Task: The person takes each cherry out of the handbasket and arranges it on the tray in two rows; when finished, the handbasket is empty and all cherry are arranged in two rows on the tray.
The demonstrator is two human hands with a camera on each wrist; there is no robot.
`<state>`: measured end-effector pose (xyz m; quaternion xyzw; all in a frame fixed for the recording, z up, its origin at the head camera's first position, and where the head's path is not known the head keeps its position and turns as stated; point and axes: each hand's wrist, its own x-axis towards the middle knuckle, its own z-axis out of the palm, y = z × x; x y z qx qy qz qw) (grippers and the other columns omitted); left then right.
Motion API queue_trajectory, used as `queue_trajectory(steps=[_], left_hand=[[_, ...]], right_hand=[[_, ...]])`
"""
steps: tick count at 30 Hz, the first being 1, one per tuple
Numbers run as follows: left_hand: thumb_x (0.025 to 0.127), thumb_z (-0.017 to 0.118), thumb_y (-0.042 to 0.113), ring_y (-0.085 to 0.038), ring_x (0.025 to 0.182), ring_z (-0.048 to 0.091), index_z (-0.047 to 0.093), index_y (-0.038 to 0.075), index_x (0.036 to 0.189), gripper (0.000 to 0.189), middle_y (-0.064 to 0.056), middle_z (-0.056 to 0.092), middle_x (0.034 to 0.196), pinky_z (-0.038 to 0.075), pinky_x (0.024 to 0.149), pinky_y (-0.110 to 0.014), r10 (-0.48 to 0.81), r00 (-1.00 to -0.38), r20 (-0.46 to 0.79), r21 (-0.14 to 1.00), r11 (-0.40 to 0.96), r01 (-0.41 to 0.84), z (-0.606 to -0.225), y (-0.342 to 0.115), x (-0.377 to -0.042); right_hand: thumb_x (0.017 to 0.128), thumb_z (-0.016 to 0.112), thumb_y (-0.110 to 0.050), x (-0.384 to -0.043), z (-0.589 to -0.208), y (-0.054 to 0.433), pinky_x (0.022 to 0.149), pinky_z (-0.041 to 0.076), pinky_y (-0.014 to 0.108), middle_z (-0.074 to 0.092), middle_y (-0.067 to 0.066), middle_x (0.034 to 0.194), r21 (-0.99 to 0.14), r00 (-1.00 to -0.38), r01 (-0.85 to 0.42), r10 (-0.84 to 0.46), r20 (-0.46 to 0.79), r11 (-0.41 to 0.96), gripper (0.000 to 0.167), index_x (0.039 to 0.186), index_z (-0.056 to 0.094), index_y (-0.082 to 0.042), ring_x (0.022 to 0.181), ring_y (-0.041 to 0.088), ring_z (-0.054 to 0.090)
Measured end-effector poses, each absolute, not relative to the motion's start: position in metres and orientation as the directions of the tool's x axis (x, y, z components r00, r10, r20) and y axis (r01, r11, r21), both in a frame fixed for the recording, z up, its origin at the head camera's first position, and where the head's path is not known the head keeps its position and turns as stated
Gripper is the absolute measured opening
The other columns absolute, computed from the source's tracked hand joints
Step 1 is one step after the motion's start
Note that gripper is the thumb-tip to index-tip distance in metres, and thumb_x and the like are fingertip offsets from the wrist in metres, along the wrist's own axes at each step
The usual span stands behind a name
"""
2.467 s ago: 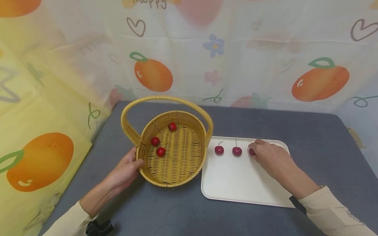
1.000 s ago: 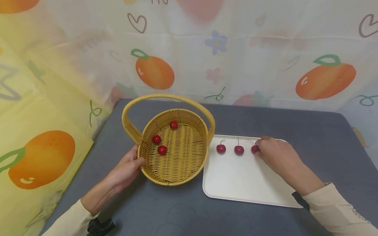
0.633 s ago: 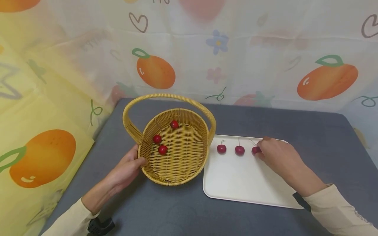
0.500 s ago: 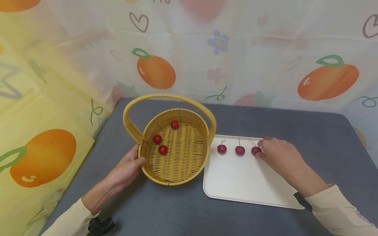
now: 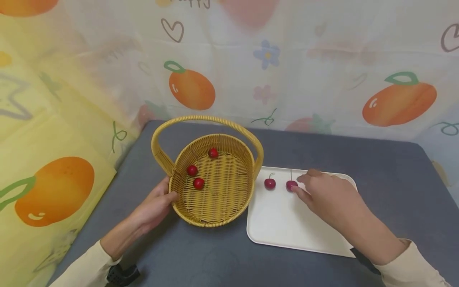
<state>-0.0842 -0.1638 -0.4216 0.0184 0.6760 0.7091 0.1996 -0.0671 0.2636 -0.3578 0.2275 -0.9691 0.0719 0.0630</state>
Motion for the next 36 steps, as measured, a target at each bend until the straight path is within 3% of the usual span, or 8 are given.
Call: queue_trajectory(steps=[9,15,18,23,30,33,36], left_hand=[[0.096,0.039,-0.011,-0.035,0.146,0.034,0.012,0.007,0.166,0.076,-0.022,0.033,0.161,0.030,0.119,-0.047,0.309,-0.920,-0.241,0.967,-0.008,-0.256,-0.420,-0.165,-0.083],[0.095,0.038,-0.011,-0.037,0.144,0.035,0.014,0.004,0.164,0.074,-0.023,0.031,0.160,0.031,0.117,-0.047,0.308,-0.922,-0.235,0.968,-0.013,-0.251,-0.418,-0.164,-0.083],[0.096,0.038,-0.011,-0.037,0.143,0.035,0.014,0.005,0.164,0.074,-0.023,0.031,0.160,0.033,0.117,-0.047,0.308,-0.922,-0.236,0.967,-0.021,-0.254,-0.418,-0.164,-0.083],[0.096,0.037,-0.011,-0.036,0.144,0.035,0.014,0.005,0.164,0.074,-0.023,0.032,0.161,0.033,0.117,-0.047,0.301,-0.923,-0.238,0.966,-0.029,-0.258,-0.420,-0.164,-0.084],[0.097,0.037,-0.010,-0.033,0.145,0.033,0.017,0.006,0.161,0.069,-0.021,0.032,0.160,0.029,0.118,-0.048,0.304,-0.922,-0.239,0.966,-0.026,-0.259,-0.420,-0.163,-0.084],[0.097,0.037,-0.011,-0.033,0.147,0.031,0.016,0.007,0.162,0.071,-0.020,0.031,0.161,0.027,0.120,-0.050,0.313,-0.920,-0.236,0.966,-0.031,-0.258,-0.421,-0.163,-0.084],[0.096,0.037,-0.012,-0.032,0.148,0.028,0.014,0.006,0.163,0.073,-0.019,0.029,0.162,0.023,0.121,-0.050,0.321,-0.919,-0.231,0.967,-0.031,-0.254,-0.420,-0.163,-0.084]], right_hand=[[0.097,0.076,-0.030,-0.050,-0.326,0.195,0.066,0.057,0.037,0.074,-0.008,0.102,-0.172,-0.791,-0.597,-0.539,0.291,0.783,0.017,0.109,0.081,-0.020,0.080,0.012,0.071],[0.100,0.073,-0.032,-0.060,-0.308,0.144,0.053,0.049,0.029,0.067,-0.003,0.091,-0.128,-0.735,-0.662,-0.607,0.301,0.738,0.020,0.103,0.078,-0.013,0.062,0.009,0.057],[0.100,0.072,-0.035,-0.070,-0.301,0.119,0.050,0.049,0.030,0.066,-0.001,0.089,-0.107,-0.736,-0.663,-0.620,0.271,0.740,0.024,0.100,0.077,-0.011,0.057,0.011,0.055],[0.102,0.069,-0.037,-0.087,-0.294,0.082,0.056,0.055,0.034,0.066,-0.001,0.087,-0.100,-0.740,-0.664,-0.633,0.225,0.741,0.025,0.098,0.077,-0.013,0.065,0.016,0.062],[0.102,0.068,-0.038,-0.118,-0.301,0.045,0.055,0.050,0.033,0.056,-0.003,0.068,-0.135,-0.788,-0.615,-0.610,0.083,0.776,0.038,0.069,0.060,-0.020,0.063,0.015,0.056],[0.102,0.070,-0.039,-0.132,-0.309,0.034,0.057,0.052,0.035,0.061,-0.001,0.071,-0.157,-0.806,-0.584,-0.592,-0.004,0.797,0.035,0.073,0.063,-0.019,0.065,0.016,0.060],[0.101,0.071,-0.039,-0.144,-0.320,0.027,0.065,0.055,0.036,0.067,0.002,0.085,-0.158,-0.807,-0.567,-0.584,-0.091,0.808,0.028,0.087,0.069,-0.015,0.074,0.018,0.062]])
